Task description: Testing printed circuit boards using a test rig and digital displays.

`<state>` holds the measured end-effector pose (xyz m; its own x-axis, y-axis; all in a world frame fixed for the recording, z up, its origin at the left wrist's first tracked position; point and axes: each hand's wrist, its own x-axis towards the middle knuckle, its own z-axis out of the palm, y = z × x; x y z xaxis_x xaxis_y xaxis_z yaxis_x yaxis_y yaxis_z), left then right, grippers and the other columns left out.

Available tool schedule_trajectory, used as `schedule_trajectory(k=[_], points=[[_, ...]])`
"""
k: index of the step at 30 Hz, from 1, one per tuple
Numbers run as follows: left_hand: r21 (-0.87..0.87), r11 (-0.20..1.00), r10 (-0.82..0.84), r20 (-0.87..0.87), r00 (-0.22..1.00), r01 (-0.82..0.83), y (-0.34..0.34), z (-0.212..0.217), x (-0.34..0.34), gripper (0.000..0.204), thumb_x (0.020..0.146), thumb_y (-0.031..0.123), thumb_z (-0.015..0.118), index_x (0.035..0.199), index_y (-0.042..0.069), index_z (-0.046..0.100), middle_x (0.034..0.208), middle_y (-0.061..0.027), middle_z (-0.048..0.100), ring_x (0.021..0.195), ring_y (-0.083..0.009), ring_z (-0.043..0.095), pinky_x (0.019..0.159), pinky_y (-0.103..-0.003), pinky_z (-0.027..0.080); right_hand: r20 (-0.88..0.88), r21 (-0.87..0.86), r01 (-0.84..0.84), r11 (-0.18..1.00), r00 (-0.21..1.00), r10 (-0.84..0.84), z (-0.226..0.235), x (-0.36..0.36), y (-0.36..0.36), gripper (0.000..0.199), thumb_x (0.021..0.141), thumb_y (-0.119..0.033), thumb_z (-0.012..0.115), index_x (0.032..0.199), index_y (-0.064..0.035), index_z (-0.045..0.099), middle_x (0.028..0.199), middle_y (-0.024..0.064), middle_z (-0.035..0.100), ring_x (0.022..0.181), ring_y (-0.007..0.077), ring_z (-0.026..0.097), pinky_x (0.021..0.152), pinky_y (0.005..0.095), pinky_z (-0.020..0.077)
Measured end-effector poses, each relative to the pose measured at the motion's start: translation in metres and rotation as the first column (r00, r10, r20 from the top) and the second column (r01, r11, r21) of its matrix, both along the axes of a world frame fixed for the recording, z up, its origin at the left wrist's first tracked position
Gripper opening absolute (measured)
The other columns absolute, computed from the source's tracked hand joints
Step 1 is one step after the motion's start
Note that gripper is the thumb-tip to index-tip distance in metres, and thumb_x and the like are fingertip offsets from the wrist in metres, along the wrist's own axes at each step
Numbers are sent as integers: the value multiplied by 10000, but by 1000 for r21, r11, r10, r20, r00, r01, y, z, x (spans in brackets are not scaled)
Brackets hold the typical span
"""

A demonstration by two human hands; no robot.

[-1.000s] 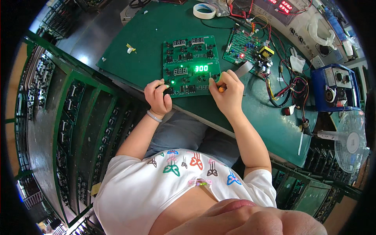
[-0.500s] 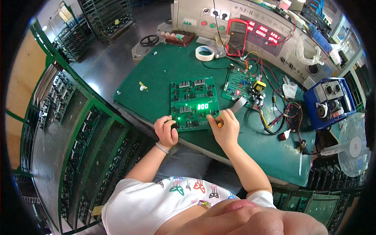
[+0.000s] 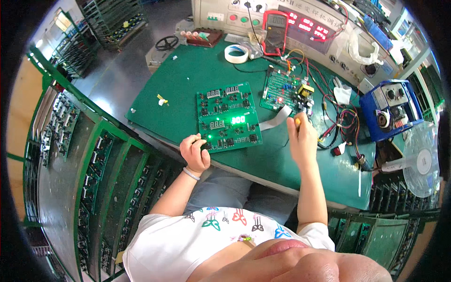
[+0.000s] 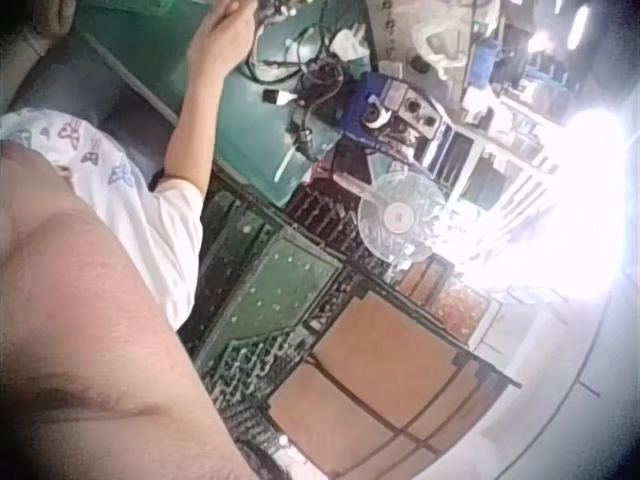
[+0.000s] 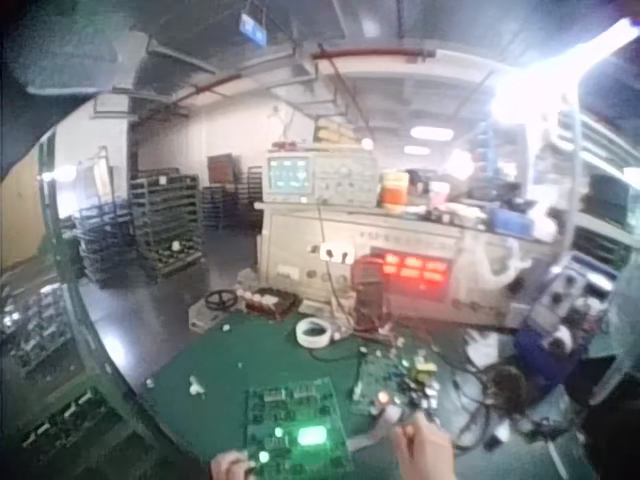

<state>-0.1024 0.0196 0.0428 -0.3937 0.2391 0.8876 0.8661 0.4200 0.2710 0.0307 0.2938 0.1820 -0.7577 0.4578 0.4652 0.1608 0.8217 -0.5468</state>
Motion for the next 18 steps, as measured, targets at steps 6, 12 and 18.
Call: schedule_trajectory(k=[6,12,18], points=[[-18,1000,-22,9,1000,22,1,-3,1,295,936,294,480,1009,31,592,1046,-167,577,957,-321,575,848,-433,468,-220,-168,-163,972,968,125,30,-23,10,170,916,-156,688,939,-39,567,671,70,521,604,150,469,577,291,417],[-28,999,-33,25,999,34,2,-7,-2,310,945,284,476,986,-1,592,1066,-172,545,986,-316,550,874,-423,494,-319,84,-129,988,936,149,-6,-62,17,125,871,-93,686,934,-30,598,820,92,637,758,264,572,705,370,452],[19,1000,-6,20,1000,6,0,-8,-2,302,948,337,469,1007,81,618,1069,-123,600,968,-293,576,864,-422,458,-231,170,-107,980,962,145,-17,-65,18,107,861,-118,694,921,-57,629,847,53,654,807,258,569,765,386,407]])
